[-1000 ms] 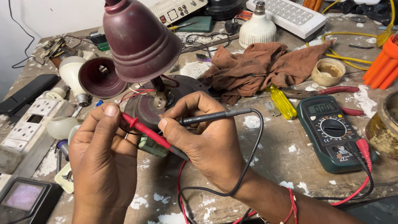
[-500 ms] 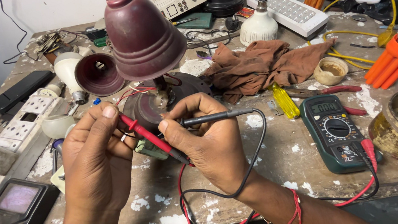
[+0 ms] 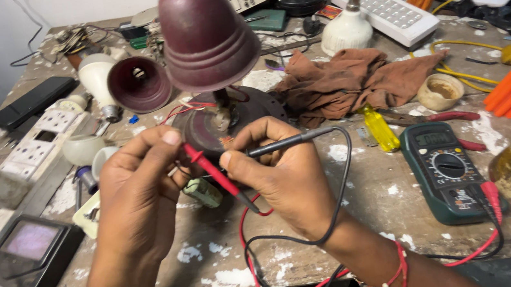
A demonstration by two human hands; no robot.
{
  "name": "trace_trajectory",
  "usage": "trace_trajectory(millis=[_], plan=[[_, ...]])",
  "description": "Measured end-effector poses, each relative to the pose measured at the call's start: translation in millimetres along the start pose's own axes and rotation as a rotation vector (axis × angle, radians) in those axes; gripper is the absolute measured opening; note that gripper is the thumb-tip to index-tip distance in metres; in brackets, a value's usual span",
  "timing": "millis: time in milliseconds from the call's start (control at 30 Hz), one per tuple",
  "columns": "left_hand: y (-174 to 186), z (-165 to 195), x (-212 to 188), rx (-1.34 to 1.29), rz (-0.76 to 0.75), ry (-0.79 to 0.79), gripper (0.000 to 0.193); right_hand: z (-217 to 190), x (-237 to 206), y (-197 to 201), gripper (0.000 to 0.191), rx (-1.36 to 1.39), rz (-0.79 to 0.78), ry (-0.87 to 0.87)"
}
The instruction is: The person threads a red wire through the bell-shaped shade of a table lamp, wipes parts with a cloth, tests a small electrical component with a multimeter, and attaches the component to the lamp base, working the wires into place by hand.
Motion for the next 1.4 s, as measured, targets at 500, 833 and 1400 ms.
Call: trace_trajectory(millis=[500, 833, 1400], plan=[[32.0, -14.0, 4.3, -0.028, -0.011, -0.015, 0.014, -10.7, 9.8, 3.1, 0.017, -0.125, -0.010, -0.074], [35.8, -14.7, 2.9, 0.051, -0.059, -0.029, 0.017, 2.7, 14.3, -5.9, 0.021, -0.054, -0.075, -0.120], [35.9, -20.8, 1.1, -0.092, -0.057, 0.023, 0.016, 3.1, 12.6, -10.8, 0.017, -0.030, -0.096, -0.136]])
Point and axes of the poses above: each hand's wrist, its own x-axis towards the middle knuckle, its own y-axis out of the back of the hand, z = x × y, the point moved 2 cm from there along x, towards the middle knuckle, and after that the axes turned 2 degrees about -x, right-handed, at the moved point
